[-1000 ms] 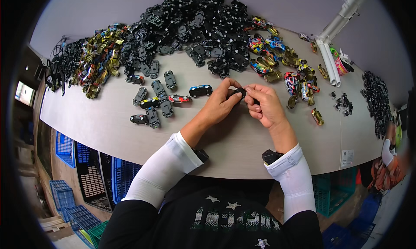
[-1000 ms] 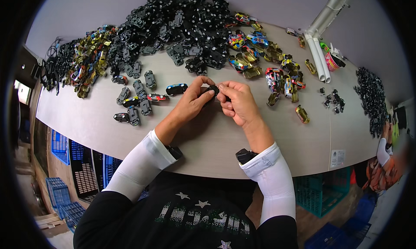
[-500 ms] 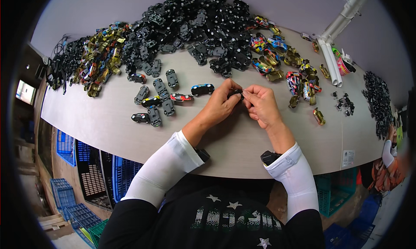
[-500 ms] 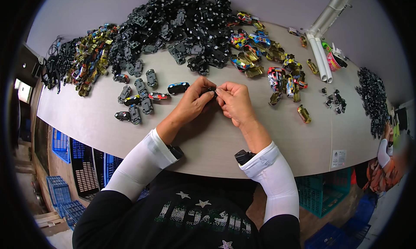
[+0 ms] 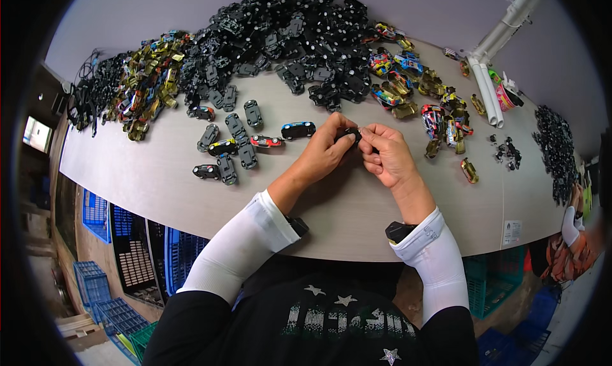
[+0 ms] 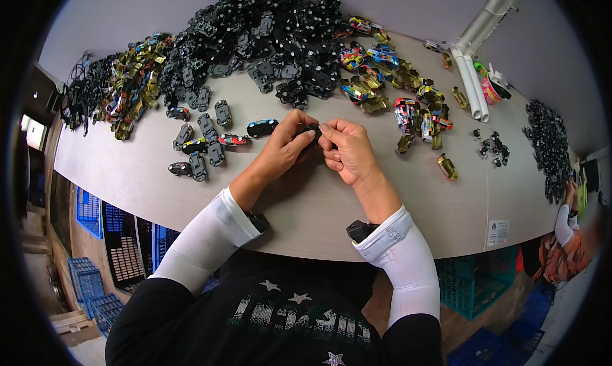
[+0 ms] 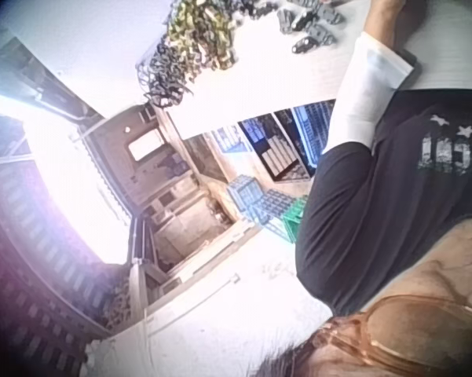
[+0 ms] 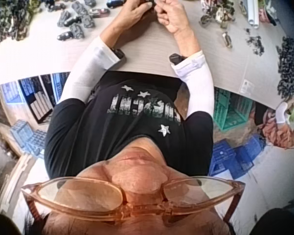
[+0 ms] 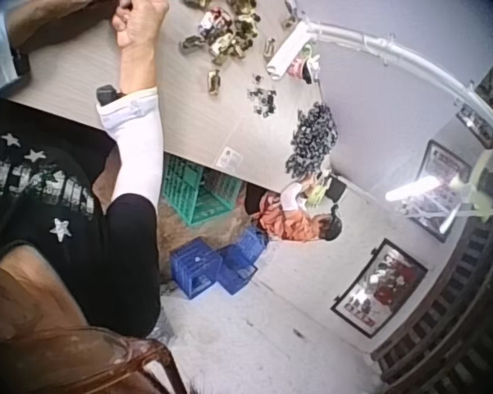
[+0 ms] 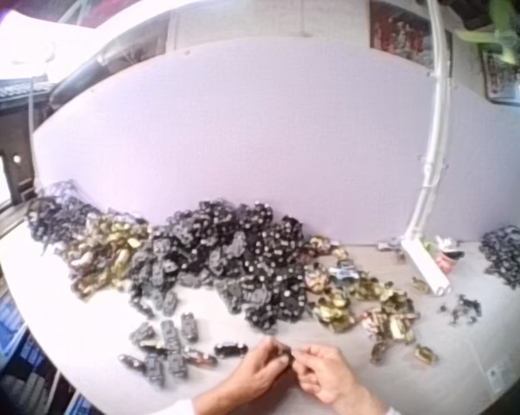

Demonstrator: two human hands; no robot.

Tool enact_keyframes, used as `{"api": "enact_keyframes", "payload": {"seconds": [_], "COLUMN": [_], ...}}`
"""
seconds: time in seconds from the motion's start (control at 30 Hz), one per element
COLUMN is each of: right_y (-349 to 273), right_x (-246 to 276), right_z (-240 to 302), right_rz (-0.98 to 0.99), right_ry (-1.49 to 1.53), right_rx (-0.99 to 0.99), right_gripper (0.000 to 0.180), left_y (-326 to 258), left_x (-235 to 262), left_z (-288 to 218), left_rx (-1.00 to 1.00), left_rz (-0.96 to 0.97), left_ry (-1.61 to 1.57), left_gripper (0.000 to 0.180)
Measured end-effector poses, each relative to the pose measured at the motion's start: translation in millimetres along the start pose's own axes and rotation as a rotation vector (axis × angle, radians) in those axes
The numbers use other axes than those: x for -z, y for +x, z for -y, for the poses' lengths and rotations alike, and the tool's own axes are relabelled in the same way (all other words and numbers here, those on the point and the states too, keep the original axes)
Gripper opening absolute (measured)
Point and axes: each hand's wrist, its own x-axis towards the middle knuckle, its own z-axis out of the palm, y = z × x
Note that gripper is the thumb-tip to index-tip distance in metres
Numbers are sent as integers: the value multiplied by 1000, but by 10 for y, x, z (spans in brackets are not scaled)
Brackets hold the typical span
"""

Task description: The person picks up a toy car and a chassis, presses them together by hand, and repeats this process with several more cars before sweeping them into a blue crate.

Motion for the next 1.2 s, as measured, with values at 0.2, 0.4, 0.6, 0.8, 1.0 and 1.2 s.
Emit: {"api": "enact_keyframes", "payload": {"seconds": [0.2,0.4,0.6,0.8,1.0,1.2], "right_y": [4,-1,-11,24,-14,136], "right_x": [-53,-6,-49,-73,-66,123], "right_z": [-77,11,-48,-118,-27,-43], "right_rz": [-55,-11,-101,-163,-83,-309], "right_ry": [-224,-87,-269,-445,-271,-542], "right_rx": [117,31,111,142,98,516], "right_gripper": [13,12,12,14,17,22], "left_y": [4,-2,7,11,19,-95], "left_x": [-12,-15,-21,2,-26,167], "left_z": [53,48,75,208,34,-44], "left_rx": [8,16,7,-24,31,46], "left_rz": [-21,-30,-38,-52,-68,-167], "left_ry": [10,25,46,126,132,356], "left_gripper": [12,13,12,13,16,21]}}
